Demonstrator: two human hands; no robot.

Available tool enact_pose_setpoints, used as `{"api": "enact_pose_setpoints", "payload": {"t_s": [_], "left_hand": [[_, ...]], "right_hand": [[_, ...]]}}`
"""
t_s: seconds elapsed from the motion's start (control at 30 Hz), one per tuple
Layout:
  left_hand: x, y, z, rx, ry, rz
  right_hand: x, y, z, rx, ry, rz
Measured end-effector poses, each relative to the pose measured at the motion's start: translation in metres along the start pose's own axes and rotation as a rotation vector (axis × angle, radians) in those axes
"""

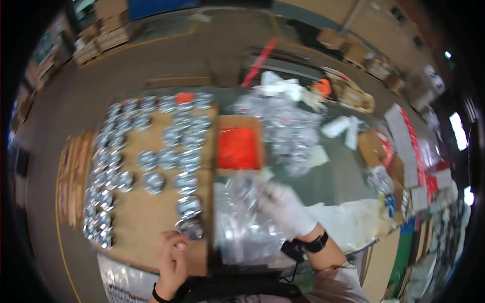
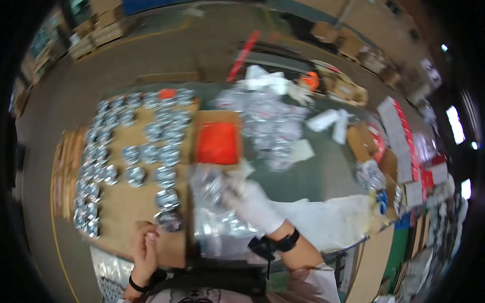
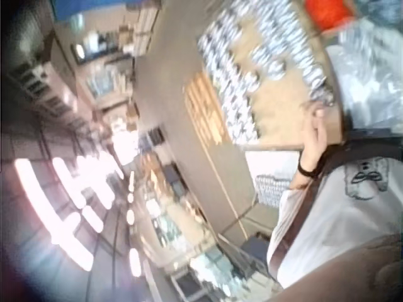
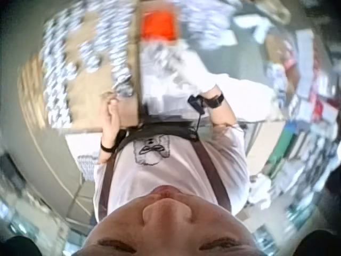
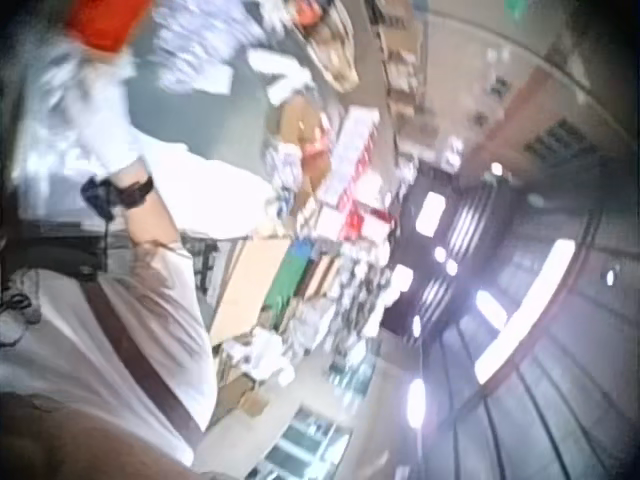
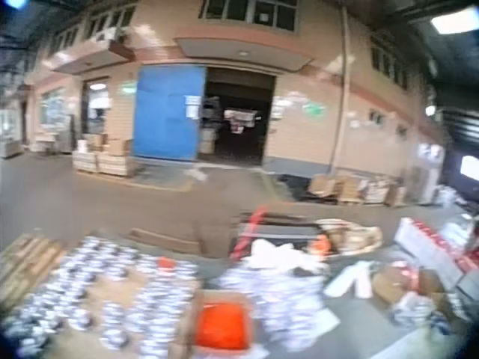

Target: The person places red foam inserts into silver metal housings arranged on a table. They then pick up the assembled units and place them into clear plastic bags. The person handles the items one by one, ensuring each unit is individually packaged.

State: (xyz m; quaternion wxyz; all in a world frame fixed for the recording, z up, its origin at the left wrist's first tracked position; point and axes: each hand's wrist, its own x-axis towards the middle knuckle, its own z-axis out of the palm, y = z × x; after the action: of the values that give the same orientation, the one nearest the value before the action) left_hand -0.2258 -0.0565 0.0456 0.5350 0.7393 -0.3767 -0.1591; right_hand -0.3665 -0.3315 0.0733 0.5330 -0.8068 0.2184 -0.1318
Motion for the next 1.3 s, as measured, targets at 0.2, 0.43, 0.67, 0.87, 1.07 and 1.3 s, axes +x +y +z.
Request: {"api": "enact_pose_setpoints", "payload": {"t_s": [0.2,0.43,0.67,0.87,1.07,1.3], "left_hand": [[0.019,-0.029,0.187,0.212,-0.691,-0.056],[0.016,-0.017,0.254,0.604,-0.709,-0.307],[0.004,-0.043,0.263,0.502,-0.532,-0.373],[0.001,-0.033,0.237,0.176,-0.363,-0.407],[0.003,0.006,0.18,0.02,-0.242,-0.336],[0.0,0.016,0.098,-0.595,0.034,-0.391]], "right_hand": [[0.075,0.142,-0.256,-0.522,0.884,0.051],[0.177,0.222,-0.276,-0.909,0.43,0.31],[0.144,0.219,-0.264,-0.81,0.687,0.137],[-0.027,0.122,-0.121,-0.239,-0.354,0.135],[-0.062,0.097,-0.029,0.038,-0.306,0.513],[-0.016,0.01,0.079,0.239,-0.175,-0.011]]}}
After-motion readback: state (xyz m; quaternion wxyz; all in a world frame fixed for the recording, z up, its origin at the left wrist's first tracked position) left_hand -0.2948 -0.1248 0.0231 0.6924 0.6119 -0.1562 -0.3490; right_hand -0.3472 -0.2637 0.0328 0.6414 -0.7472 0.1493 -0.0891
